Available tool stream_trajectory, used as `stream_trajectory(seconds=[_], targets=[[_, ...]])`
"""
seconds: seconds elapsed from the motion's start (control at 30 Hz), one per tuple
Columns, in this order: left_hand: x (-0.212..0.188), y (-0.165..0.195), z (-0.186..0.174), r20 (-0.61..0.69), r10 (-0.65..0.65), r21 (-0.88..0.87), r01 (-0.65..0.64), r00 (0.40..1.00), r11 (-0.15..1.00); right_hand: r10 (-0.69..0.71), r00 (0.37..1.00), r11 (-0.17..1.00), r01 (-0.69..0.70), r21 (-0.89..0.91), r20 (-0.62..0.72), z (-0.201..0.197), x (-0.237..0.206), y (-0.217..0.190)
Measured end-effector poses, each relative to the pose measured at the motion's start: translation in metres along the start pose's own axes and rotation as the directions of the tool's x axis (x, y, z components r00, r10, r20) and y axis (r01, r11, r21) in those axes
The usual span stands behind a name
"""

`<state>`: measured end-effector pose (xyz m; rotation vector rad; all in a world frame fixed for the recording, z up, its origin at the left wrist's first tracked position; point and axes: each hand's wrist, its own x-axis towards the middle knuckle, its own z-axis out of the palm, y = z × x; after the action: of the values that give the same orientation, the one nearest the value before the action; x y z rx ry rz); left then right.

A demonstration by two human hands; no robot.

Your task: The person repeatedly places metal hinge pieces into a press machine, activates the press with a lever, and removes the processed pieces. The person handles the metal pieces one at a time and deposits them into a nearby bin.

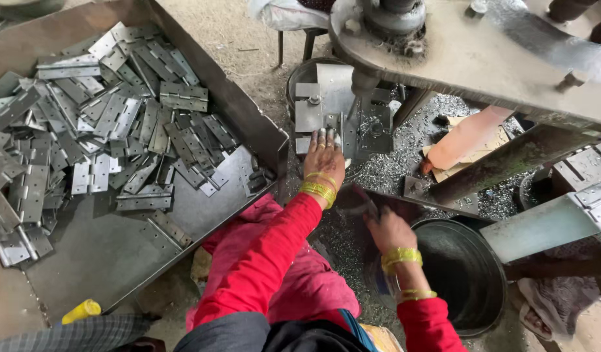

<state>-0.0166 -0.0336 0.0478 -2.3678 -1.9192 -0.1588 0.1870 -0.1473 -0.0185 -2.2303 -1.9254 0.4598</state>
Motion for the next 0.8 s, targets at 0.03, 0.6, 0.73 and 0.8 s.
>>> stream_trajectory(seconds=[0.03,0.6,0.73,0.8], targets=[[-0.001,0.0,-0.001,0.033,0.005,0.011,-0.005,0.999,1.0,0.021,1.0,0.998,-0.022,0.063,0.01,0.009,-0.007,0.001],[0.019,-0.001,0.022,-0.172,-0.052,-0.033,0.047,0.984,0.998,-0.007,0.998,0.995,0.012,-0.099,0.056,-0.034,0.002,-0.021],[0.019,-0.001,0.019,-0.111,-0.043,-0.041,0.038,0.993,0.998,0.072,0.996,0.995,-0.075,0.069,0.046,-0.005,-0.025,-0.012],[0.018,0.001,0.014,-0.197,-0.072,-0.001,0.073,0.978,0.997,0.053,0.997,0.999,-0.052,-0.012,0.061,0.002,-0.025,-0.008]])
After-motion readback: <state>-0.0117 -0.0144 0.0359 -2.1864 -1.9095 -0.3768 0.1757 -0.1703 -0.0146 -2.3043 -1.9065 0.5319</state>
